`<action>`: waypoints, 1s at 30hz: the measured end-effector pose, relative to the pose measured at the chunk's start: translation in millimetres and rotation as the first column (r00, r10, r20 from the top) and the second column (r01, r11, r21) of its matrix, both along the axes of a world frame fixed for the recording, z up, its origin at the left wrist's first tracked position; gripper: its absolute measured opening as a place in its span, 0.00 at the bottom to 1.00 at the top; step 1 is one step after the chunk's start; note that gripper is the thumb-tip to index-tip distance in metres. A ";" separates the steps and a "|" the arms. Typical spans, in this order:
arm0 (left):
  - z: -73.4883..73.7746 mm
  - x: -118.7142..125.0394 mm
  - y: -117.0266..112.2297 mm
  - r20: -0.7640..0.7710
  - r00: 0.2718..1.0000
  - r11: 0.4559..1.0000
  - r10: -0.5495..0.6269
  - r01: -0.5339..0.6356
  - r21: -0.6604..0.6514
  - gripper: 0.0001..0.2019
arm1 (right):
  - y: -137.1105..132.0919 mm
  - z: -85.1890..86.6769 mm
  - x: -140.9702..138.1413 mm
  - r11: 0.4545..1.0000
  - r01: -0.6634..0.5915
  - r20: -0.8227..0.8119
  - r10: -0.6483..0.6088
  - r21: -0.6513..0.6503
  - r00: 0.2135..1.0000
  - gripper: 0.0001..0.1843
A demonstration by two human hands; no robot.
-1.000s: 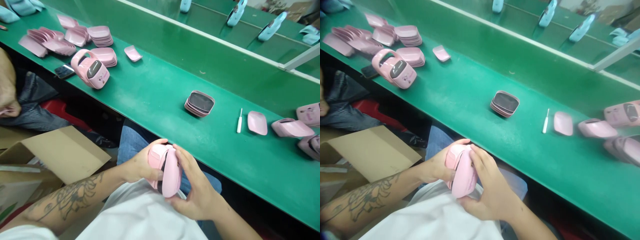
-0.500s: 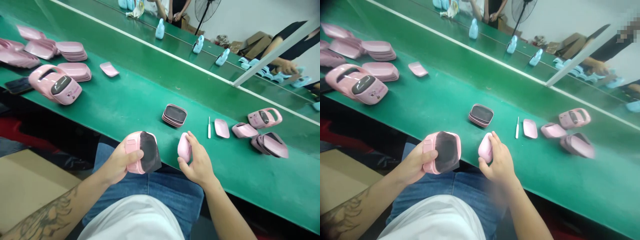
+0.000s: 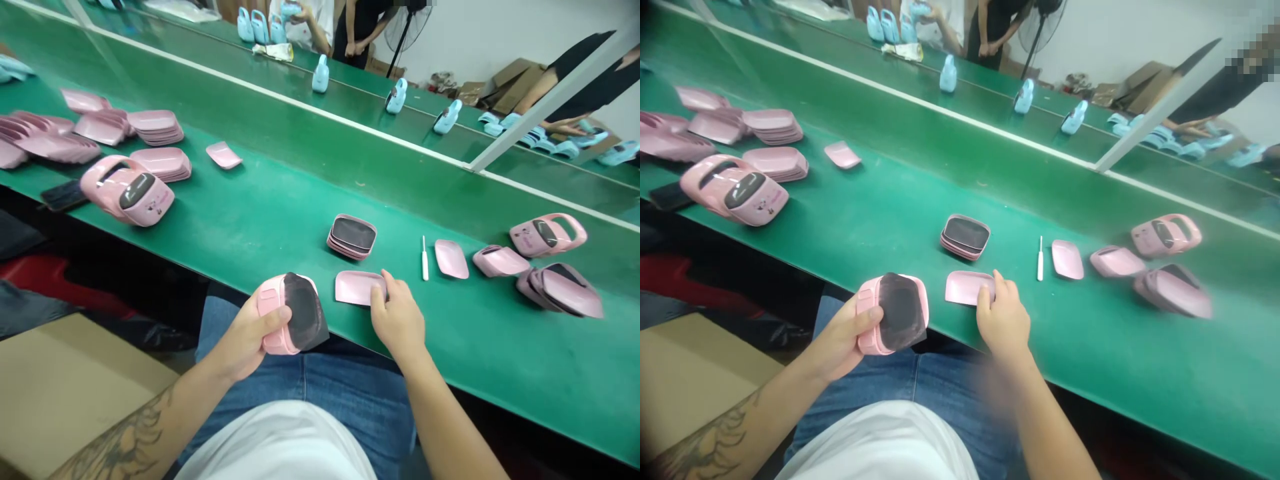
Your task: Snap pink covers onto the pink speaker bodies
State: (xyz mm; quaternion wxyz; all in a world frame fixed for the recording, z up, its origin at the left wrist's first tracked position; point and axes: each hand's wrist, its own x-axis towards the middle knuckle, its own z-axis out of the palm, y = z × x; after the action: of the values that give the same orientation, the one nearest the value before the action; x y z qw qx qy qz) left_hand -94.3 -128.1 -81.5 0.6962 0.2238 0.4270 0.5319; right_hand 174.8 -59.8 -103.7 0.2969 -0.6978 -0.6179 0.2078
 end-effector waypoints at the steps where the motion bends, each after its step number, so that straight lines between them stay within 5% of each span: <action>1: 0.6 -0.4 0.3 0.007 1.000 1.000 0.011 -0.011 0.004 0.34 | -4.0 2.6 -1.7 0.998 -0.022 0.031 0.020 0.054 0.999 0.31; 4: 2.9 -0.7 1.2 0.032 0.999 0.999 0.028 -0.028 0.016 0.34 | -20.7 15.1 -13.4 0.901 -0.301 0.126 0.275 0.312 0.953 0.26; 7: 5.2 -0.1 2.3 0.072 0.997 0.999 -0.006 0.003 0.036 0.34 | -34.8 30.5 -32.9 0.613 -0.688 0.165 0.688 0.389 0.707 0.30; 9: 7.0 0.2 3.1 0.098 0.995 0.998 -0.036 0.031 0.050 0.34 | -36.2 39.8 -45.5 0.509 -0.745 0.176 0.763 0.431 0.622 0.24; 12: 8.5 0.2 5.4 0.122 0.988 0.994 -0.093 0.086 0.063 0.35 | -27.6 51.2 -55.9 0.465 -0.726 0.169 0.773 0.506 0.612 0.09; 14: 7.0 0.2 7.8 0.123 0.985 0.991 -0.120 0.112 0.068 0.36 | -20.2 57.6 -56.2 0.513 -0.692 0.129 0.749 0.508 0.650 0.10; 16: 3.2 0.2 10.4 0.121 0.986 0.992 -0.118 0.111 0.063 0.35 | -13.5 62.6 -52.6 0.667 -0.547 0.055 0.608 0.506 0.792 0.08; 19: -3.2 -1.9 14.4 0.135 0.987 0.996 -0.086 0.081 0.045 0.32 | -1.1 65.0 -41.2 0.862 -0.091 -0.143 0.185 0.498 0.972 0.06; 22: -6.5 -8.8 21.4 0.132 0.991 0.998 -0.025 0.016 0.068 0.29 | 15.1 58.0 -22.6 0.898 0.250 -0.408 -0.088 0.363 0.909 0.14; 26: -10.3 -18.9 41.6 0.041 0.994 0.984 0.104 -0.109 0.144 0.27 | 25.0 38.3 0.6 0.973 0.229 -0.557 -0.177 0.025 0.812 0.21; 30: -17.0 -18.5 64.6 -0.047 0.965 0.946 0.257 -0.241 0.218 0.35 | 10.5 21.2 -1.1 0.983 0.146 -0.605 -0.185 -0.114 0.774 0.25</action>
State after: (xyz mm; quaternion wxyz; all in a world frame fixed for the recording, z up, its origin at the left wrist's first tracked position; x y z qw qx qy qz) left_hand -112.8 -63.5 -98.6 0.5794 0.2602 0.4188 0.6490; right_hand 173.8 -49.3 -82.6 0.4769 -0.6528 -0.4179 0.4144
